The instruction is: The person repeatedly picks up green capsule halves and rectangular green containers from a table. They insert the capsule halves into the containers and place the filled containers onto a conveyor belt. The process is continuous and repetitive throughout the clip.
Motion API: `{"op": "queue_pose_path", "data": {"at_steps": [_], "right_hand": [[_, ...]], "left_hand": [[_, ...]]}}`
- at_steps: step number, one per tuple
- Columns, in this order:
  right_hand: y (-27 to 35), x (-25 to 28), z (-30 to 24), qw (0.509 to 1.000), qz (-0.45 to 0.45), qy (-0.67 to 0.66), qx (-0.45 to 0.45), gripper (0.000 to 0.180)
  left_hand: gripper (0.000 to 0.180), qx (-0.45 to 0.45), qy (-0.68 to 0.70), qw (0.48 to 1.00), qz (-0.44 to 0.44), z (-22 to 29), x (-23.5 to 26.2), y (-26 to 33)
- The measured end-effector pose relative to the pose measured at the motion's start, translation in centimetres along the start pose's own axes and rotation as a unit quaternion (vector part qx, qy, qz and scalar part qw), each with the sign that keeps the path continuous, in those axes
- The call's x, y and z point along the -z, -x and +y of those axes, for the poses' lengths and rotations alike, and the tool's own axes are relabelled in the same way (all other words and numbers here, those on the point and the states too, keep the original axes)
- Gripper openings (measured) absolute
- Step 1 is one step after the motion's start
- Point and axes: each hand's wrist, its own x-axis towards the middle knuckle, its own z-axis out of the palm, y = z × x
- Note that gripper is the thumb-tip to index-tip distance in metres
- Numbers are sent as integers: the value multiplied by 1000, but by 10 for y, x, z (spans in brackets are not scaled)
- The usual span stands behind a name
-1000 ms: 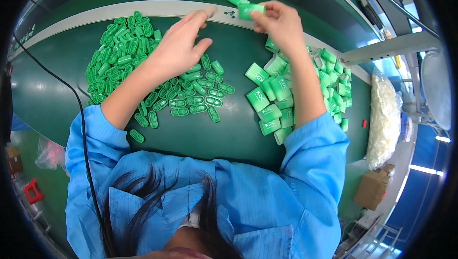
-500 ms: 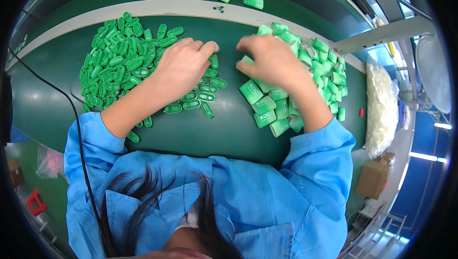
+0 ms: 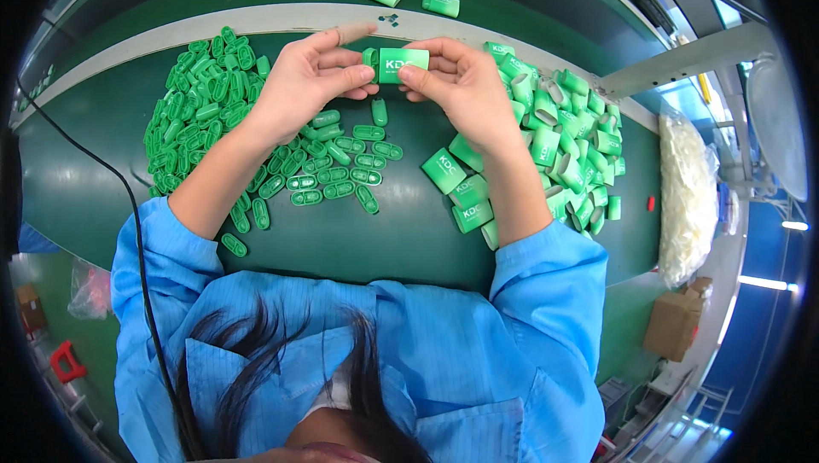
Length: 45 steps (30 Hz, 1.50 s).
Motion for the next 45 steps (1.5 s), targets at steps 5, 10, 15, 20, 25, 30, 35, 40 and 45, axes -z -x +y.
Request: {"op": "queue_pose_path", "data": {"at_steps": [5,10,15,20,25,30,35,40,45], "right_hand": [[-1,1,12,1000,1,-13,-12,28],[-1,-3,13,997,-1,-76,-7,29],[3,-1,7,999,-5,-47,9,30],[4,0,6,998,-1,-56,-8,29],[8,-6,7,999,26,-10,43,28],[8,-8,10,998,29,12,52,28],[17,-21,11,984,85,109,112,27],[14,-16,10,992,72,37,99,28],[18,-26,10,976,118,120,136,30]], "left_hand": [[34,6,-13,1000,23,-7,1,-2],[32,-27,-24,998,48,-6,-6,3],[32,-66,-5,996,54,-10,-10,5],[31,-90,-35,993,70,-13,-13,7],[32,-112,-24,992,49,-19,-12,5],[30,-117,-227,964,79,-10,-17,13],[30,-238,-330,905,124,-13,-22,17],[33,-177,-252,946,101,-5,-23,21],[42,-244,-298,913,130,-18,-34,24]]}}
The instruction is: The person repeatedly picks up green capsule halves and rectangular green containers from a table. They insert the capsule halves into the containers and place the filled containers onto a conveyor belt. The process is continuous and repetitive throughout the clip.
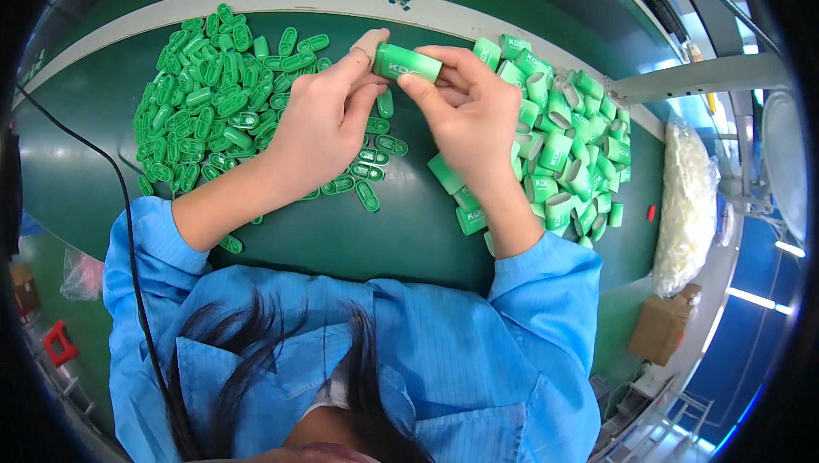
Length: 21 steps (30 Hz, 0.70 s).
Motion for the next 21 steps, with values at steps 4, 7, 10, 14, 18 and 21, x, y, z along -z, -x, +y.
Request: {"op": "queue_pose_path", "data": {"at_steps": [4,7,10,14,18,21], "right_hand": [[3,-4,3,992,39,94,76,31],[-19,7,4,1000,-24,4,-18,28],[-75,28,16,990,-121,24,-68,28],[-135,57,60,980,-46,115,-156,33],[-137,60,66,966,34,211,-143,36],[-118,70,37,912,-17,410,7,35]], "left_hand": [[44,75,36,994,-67,7,5,-2],[46,163,159,963,-147,-15,13,-22],[48,127,-36,987,-91,-14,16,-33],[29,68,-307,918,-243,-2,13,-36],[30,39,-310,904,-292,9,4,-29],[25,30,-307,898,-313,7,3,-27]]}}
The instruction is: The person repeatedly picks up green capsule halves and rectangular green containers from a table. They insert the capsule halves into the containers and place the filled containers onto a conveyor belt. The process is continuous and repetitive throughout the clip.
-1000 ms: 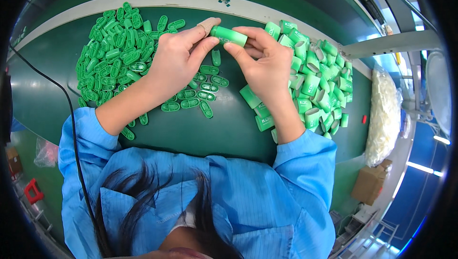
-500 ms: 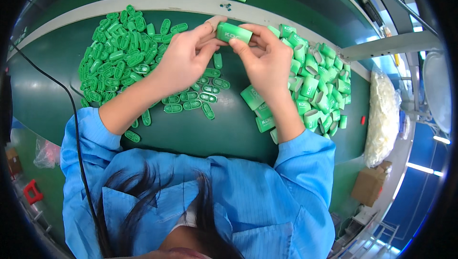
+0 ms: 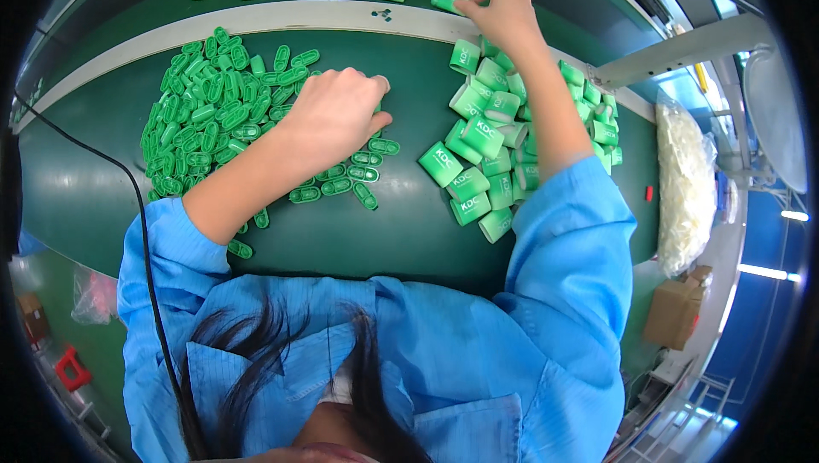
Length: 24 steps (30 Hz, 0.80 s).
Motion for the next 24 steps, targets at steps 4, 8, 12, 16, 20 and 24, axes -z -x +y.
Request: {"op": "queue_pose_path", "data": {"at_steps": [4,8,12,16,20,24], "right_hand": [[59,33,-36,965,-236,77,84,34],[87,24,-16,952,-194,130,199,30],[79,44,-47,970,-235,-13,61,27],[89,16,-55,849,-206,-482,-69,27],[96,-7,-61,838,-139,-519,-98,26],[95,-7,-55,837,-141,-520,-97,26]], "left_hand": [[21,-16,-13,1000,10,-1,-4,3],[23,-9,23,997,70,-7,-10,0],[25,26,426,902,60,-25,-5,0],[27,59,665,742,62,-27,-3,-1],[27,84,649,751,91,-28,-5,0],[28,74,627,768,108,-29,-6,1]]}}
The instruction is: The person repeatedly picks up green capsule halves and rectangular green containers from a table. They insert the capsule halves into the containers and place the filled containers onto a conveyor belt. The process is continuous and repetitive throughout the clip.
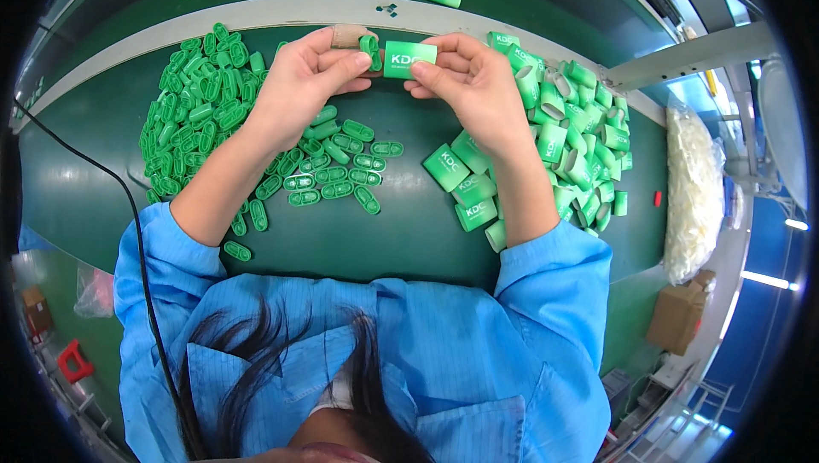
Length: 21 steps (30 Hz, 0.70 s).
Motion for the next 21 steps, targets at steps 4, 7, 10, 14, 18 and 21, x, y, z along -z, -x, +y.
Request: {"op": "queue_pose_path", "data": {"at_steps": [4,7,10,14,18,21], "right_hand": [[-1,-4,7,999,-7,-43,-3,25],[0,-4,8,998,-13,-52,20,25],[2,-6,7,999,-3,-27,45,26],[2,-5,6,999,-5,-16,48,28],[2,-7,7,1000,-3,-9,27,28],[8,-15,9,998,26,21,45,28]], "left_hand": [[29,-17,-86,996,5,1,-1,2],[29,-23,-100,995,11,8,-4,6],[28,-34,-110,993,16,10,-4,7],[34,-77,-102,992,13,2,-5,5],[36,-86,-106,990,19,-4,-7,7],[35,-110,-292,948,60,2,-17,20]]}}
